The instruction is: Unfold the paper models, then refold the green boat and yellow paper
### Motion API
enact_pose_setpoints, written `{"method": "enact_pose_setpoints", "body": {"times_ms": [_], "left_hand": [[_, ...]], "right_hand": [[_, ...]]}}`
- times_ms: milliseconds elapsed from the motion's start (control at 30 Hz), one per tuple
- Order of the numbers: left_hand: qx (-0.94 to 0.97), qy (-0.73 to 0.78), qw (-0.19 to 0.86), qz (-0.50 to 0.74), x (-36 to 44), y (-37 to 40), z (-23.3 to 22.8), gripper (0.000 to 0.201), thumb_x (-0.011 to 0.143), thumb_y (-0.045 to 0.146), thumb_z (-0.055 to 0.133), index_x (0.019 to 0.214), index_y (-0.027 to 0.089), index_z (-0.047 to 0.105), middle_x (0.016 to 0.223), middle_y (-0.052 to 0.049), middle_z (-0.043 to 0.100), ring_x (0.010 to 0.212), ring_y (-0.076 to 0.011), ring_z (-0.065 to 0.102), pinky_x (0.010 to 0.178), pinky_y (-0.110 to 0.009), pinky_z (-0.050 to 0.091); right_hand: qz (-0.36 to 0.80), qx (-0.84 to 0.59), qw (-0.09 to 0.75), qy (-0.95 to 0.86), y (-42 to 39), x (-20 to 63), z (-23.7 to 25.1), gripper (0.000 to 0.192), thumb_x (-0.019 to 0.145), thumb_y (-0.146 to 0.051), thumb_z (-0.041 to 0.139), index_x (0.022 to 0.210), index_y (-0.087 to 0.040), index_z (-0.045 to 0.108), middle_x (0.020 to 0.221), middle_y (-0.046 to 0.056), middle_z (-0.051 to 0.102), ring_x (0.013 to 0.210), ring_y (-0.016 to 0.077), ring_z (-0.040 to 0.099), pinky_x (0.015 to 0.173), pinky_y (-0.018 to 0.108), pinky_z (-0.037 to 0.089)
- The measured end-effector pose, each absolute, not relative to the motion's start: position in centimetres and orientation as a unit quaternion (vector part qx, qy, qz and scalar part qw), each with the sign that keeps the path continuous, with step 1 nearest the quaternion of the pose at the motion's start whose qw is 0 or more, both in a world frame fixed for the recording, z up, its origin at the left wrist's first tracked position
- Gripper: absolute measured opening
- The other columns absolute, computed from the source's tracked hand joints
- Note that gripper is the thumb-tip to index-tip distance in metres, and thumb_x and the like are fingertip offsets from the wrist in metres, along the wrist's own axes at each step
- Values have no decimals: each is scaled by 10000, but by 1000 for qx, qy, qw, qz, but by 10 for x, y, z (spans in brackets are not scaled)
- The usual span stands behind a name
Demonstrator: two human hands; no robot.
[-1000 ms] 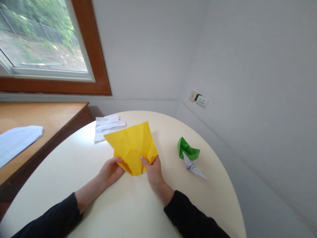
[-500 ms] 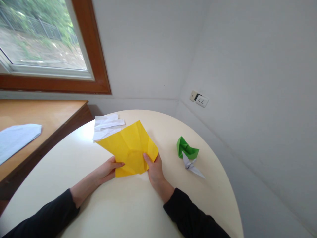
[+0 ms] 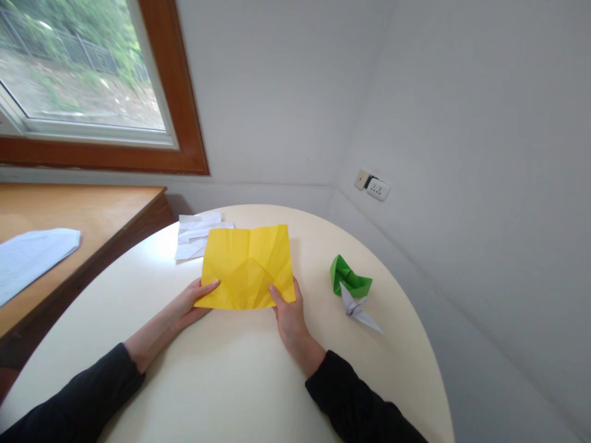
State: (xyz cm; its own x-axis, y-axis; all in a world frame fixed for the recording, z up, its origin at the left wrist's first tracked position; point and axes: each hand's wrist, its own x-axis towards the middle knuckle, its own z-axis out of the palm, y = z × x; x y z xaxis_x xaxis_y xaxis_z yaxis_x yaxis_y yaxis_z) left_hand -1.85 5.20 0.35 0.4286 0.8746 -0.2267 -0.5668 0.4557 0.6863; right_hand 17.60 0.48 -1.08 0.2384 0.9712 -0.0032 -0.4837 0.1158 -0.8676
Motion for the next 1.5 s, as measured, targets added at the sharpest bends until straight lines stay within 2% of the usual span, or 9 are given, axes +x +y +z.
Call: {"method": "enact_pose_setpoints", "body": {"times_ms": [167,333,533,800,900,1033,1200,1333,1500], "left_hand": [[282,279,793,462,-22,51,9,384,733,77,645,1108,146,599,1044,-118,693,1048,-287,614,866,-339,524],[277,268,796,466,-24,51,12,357,738,95,647,1090,143,609,1087,-129,675,1056,-287,609,885,-330,513],[271,292,791,465,-24,54,6,372,719,67,652,1085,111,602,1018,-137,698,983,-284,646,851,-343,534],[300,310,777,458,-29,62,0,337,640,114,743,957,92,630,968,-134,712,901,-284,673,789,-328,562],[305,314,771,462,-31,64,0,342,627,130,755,945,93,636,968,-132,712,893,-281,676,768,-317,569],[298,324,766,469,-32,65,0,334,624,134,749,937,106,637,977,-125,711,938,-285,662,761,-315,570],[307,322,757,478,-32,67,0,348,633,145,737,964,109,634,1020,-123,699,972,-286,648,787,-328,562],[311,313,754,487,-33,68,-1,363,636,153,736,981,109,631,1058,-125,685,989,-285,640,808,-329,556],[298,318,753,493,-33,68,0,354,631,137,729,970,116,631,1034,-120,694,987,-284,641,798,-322,561]], "right_hand": [[539,-408,680,-284,5,178,-10,727,657,-264,727,1301,-286,390,1310,90,520,1128,249,558,861,400,522],[529,-414,684,-286,8,183,-10,891,637,-258,745,1376,-302,248,1048,67,666,935,232,648,780,412,542],[525,-434,652,-334,15,188,-15,566,567,-263,784,1091,-209,578,1014,50,676,857,200,653,761,352,541],[531,-445,624,-362,21,193,-24,480,485,-242,815,939,-199,666,971,27,698,867,196,641,838,353,503],[518,-458,607,-392,20,194,-25,342,521,-252,797,835,-195,675,881,16,692,814,187,635,804,347,501],[457,-467,606,-453,19,195,-24,138,602,-254,735,656,-191,624,770,-6,605,759,165,605,731,312,502],[362,-482,610,-514,19,199,-29,71,624,-189,651,593,-201,589,1002,44,517,977,212,559,801,351,501],[218,-541,576,-573,16,201,-31,115,656,-118,590,612,-218,623,1102,62,481,1096,235,468,932,422,424],[33,-544,526,-653,8,202,-23,221,721,-69,534,681,-241,665,1148,63,467,1092,248,432,887,434,412]]}}
